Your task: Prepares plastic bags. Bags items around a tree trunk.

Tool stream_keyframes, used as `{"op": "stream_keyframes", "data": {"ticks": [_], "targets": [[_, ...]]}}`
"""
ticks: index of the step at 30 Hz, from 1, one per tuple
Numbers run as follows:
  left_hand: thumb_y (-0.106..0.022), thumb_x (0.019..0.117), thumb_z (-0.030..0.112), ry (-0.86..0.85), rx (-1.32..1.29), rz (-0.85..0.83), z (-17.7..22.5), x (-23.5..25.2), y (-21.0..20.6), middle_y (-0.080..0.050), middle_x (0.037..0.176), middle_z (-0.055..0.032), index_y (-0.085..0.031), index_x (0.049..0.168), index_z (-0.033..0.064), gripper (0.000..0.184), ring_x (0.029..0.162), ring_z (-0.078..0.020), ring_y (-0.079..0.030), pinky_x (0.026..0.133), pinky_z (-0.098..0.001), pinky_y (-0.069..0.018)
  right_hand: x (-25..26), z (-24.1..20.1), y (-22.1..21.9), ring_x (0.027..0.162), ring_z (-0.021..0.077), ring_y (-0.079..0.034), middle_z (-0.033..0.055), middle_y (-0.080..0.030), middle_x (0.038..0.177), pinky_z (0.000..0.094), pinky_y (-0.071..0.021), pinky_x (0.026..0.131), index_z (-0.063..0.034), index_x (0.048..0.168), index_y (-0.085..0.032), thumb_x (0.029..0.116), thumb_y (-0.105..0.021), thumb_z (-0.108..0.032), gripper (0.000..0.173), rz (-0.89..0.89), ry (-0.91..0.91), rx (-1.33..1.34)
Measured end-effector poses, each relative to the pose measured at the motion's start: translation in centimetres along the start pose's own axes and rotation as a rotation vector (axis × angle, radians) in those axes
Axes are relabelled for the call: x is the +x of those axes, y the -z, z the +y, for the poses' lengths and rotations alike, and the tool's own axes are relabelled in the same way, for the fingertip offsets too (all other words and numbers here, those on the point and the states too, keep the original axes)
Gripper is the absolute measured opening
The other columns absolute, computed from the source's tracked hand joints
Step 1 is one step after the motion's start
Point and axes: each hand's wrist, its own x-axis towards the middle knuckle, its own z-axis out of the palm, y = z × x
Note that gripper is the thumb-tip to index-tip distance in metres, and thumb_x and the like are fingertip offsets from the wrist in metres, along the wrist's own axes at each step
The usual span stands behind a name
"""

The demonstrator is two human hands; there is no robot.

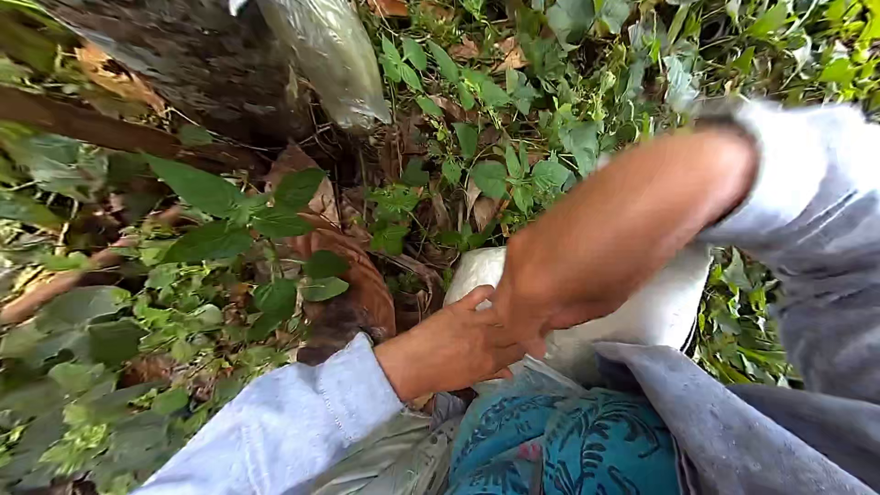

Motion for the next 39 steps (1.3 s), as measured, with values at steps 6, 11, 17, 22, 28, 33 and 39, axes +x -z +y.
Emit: {"op": "stream_keyframes", "data": {"ticks": [6,11,17,22,28,33,39], "targets": [[-0.050,0.0994,0.008,-0.008,0.171,0.100,1.2,-1.4,1.8,-0.065,0.088,-0.0016,-0.069,0.093,0.0167,0.022,0.093,-0.0212,-0.063,0.085,-0.0383,-0.0425,1.2,0.3,-6.0,0.074,0.0320,-0.066,0.0191,-0.064,0.093,0.0430,-0.0515,0.056,0.0056,0.090,-0.068,0.0948,-0.057,0.005,0.012,-0.111,-0.436,-0.427],[-0.051,0.1001,0.009,0.001,0.141,0.124,1.3,-2.2,1.2,-0.063,0.086,-0.0002,-0.069,0.093,0.0183,0.022,0.092,-0.0202,-0.062,0.090,-0.0386,-0.0426,1.2,1.9,-7.5,0.095,0.0352,-0.066,0.0200,-0.067,0.101,0.0477,-0.0513,0.074,0.0039,0.082,-0.071,0.0918,-0.057,0.008,0.017,-0.111,-0.295,-0.523],[-0.063,0.0994,0.036,0.332,-0.271,0.307,1.7,-1.9,0.8,-0.072,0.107,-0.0155,-0.067,0.124,-0.0012,0.044,0.103,-0.0254,-0.070,0.090,-0.0377,-0.0547,-1.0,1.7,-4.3,0.098,0.0410,-0.066,0.0251,-0.064,0.102,0.0524,-0.0532,0.080,0.0091,0.097,-0.065,0.0979,-0.060,-0.008,0.017,-0.112,-0.197,-0.138],[-0.071,0.0950,0.024,0.574,-0.739,0.864,1.1,1.0,5.2,-0.071,0.105,-0.0039,-0.052,0.133,-0.0052,0.051,0.089,-0.0014,-0.068,0.078,-0.0200,-0.0588,-0.7,1.6,-0.7,0.051,-0.0018,-0.047,-0.0063,-0.050,0.060,0.0146,-0.0395,0.047,-0.0062,0.095,-0.061,0.1014,-0.052,-0.018,0.016,0.590,-0.039,-0.131],[-0.050,0.1076,0.018,0.728,-0.656,0.845,-3.4,-2.5,10.8,-0.072,0.085,0.0068,-0.068,0.123,0.0048,0.027,0.061,0.0034,-0.060,0.056,-0.0140,-0.0523,-1.4,6.3,8.5,0.054,-0.0022,-0.051,-0.0056,-0.059,0.065,0.0144,-0.0410,0.048,-0.0050,0.097,-0.072,0.0952,-0.071,-0.017,0.013,0.291,-0.076,0.302],[-0.059,0.0996,0.009,0.900,-0.441,1.031,-5.5,-4.7,12.7,-0.072,0.093,0.0058,-0.075,0.098,0.0081,0.016,0.083,-0.0027,-0.068,0.078,-0.0226,-0.0583,-0.7,9.5,15.4,0.057,0.0009,-0.054,-0.0023,-0.069,0.076,0.0187,-0.0443,0.054,-0.0054,0.099,-0.077,0.1019,-0.060,-0.013,0.018,0.329,-0.229,0.233],[-0.052,0.0980,-0.006,0.869,-0.460,1.364,-7.0,1.5,17.1,-0.068,0.083,0.0073,-0.059,0.099,0.0115,0.018,0.070,-0.0037,-0.068,0.066,-0.0220,-0.0608,0.8,14.5,17.1,0.095,0.0221,-0.067,0.0154,-0.069,0.109,0.0439,-0.0544,0.088,-0.0012,0.122,-0.070,0.0990,-0.066,-0.015,0.027,0.809,-0.217,0.055]]}}
